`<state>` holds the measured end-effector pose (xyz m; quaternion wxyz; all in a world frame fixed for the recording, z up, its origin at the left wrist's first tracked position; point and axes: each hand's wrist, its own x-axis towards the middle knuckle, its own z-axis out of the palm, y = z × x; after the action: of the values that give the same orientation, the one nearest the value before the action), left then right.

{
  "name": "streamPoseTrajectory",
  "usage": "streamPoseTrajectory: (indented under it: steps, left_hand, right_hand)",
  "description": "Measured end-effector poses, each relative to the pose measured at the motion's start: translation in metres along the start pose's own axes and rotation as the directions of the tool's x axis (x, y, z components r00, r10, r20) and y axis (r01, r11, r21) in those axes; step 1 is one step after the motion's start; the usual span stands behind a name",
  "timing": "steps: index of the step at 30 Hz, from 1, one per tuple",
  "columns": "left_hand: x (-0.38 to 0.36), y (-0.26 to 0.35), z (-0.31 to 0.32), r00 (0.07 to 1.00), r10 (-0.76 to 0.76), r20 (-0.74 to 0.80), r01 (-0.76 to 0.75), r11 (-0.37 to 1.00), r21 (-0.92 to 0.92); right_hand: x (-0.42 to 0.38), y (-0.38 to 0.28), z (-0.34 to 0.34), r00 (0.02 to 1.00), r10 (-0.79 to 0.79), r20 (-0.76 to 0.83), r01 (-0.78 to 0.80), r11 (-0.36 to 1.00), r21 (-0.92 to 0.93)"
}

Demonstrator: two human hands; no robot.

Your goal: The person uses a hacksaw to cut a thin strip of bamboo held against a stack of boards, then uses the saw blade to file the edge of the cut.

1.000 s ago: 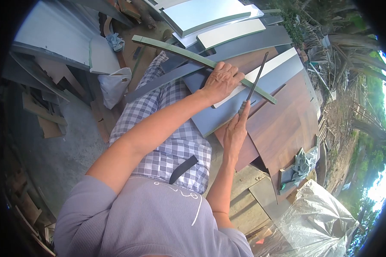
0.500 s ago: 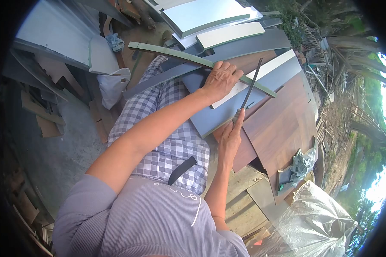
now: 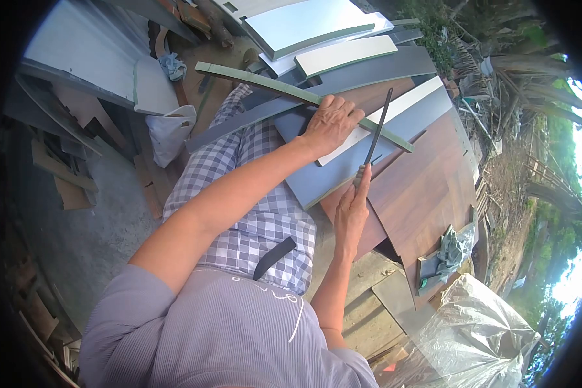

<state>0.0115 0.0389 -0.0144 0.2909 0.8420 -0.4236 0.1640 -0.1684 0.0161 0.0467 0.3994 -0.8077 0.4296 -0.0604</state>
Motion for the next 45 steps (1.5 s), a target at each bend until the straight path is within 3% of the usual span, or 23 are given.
streamPoseTrajectory:
  steps: [3, 7, 10, 12, 18, 21, 28, 30, 36, 39, 42, 45]
  left_hand:
    - [0.0, 0.001, 0.0, 1.0, -0.004, 0.022, 0.004, 1.0, 0.01]
    - [0.001, 0.0, 0.0, 1.0, -0.029, -0.001, 0.029, 1.0, 0.007]
    - [0.0, 0.0, -0.002, 1.0, -0.016, 0.018, 0.016, 1.0, 0.006]
    - [0.0, 0.0, -0.001, 1.0, -0.015, 0.025, 0.014, 1.0, 0.006]
    - [-0.001, -0.001, 0.0, 1.0, -0.001, 0.013, 0.001, 1.0, -0.003]
    - [-0.002, -0.002, -0.002, 1.0, 0.002, -0.003, -0.002, 1.0, 0.008]
    - [-0.002, -0.002, -0.002, 1.0, -0.005, -0.016, 0.005, 1.0, -0.019]
    - [-0.003, -0.001, -0.002, 1.0, 0.002, -0.013, -0.002, 1.0, -0.02]
    - [-0.003, -0.001, -0.001, 1.0, -0.003, -0.001, 0.003, 1.0, -0.012]
    - [-0.003, -0.002, -0.002, 1.0, -0.001, 0.007, 0.001, 1.0, -0.005]
    - [-0.003, -0.002, -0.002, 1.0, 0.002, -0.017, -0.002, 1.0, -0.013]
    - [-0.003, -0.003, -0.002, 1.0, 0.002, -0.004, -0.002, 1.0, -0.01]
  right_hand:
    - [0.037, 0.008, 0.011, 0.986, -0.147, -0.081, 0.139, 0.986, -0.091]
    - [0.047, 0.005, 0.015, 0.978, -0.187, -0.089, 0.18, 0.98, -0.086]
    - [0.022, 0.009, 0.007, 0.995, -0.086, -0.042, 0.085, 0.996, -0.017]
    - [0.011, 0.024, 0.008, 0.979, -0.198, -0.059, 0.187, 0.971, -0.148]
    - [-0.004, 0.003, 0.001, 1.0, -0.009, -0.005, 0.009, 1.0, -0.022]
    - [0.018, -0.012, 0.004, 1.0, -0.008, -0.009, 0.009, 0.999, 0.05]
    - [0.036, -0.006, 0.011, 0.998, -0.051, -0.036, 0.051, 0.999, 0.006]
    - [0.029, 0.018, 0.012, 0.974, -0.214, -0.075, 0.205, 0.972, -0.116]
    - [-0.006, 0.0, 0.005, 1.0, -0.003, 0.005, 0.003, 1.0, -0.007]
    - [0.015, 0.011, 0.01, 0.987, -0.153, -0.044, 0.148, 0.984, -0.094]
    - [0.027, -0.013, 0.01, 0.998, -0.054, -0.018, 0.055, 0.997, 0.055]
    - [0.043, -0.014, 0.012, 0.996, -0.071, -0.045, 0.07, 0.997, -0.025]
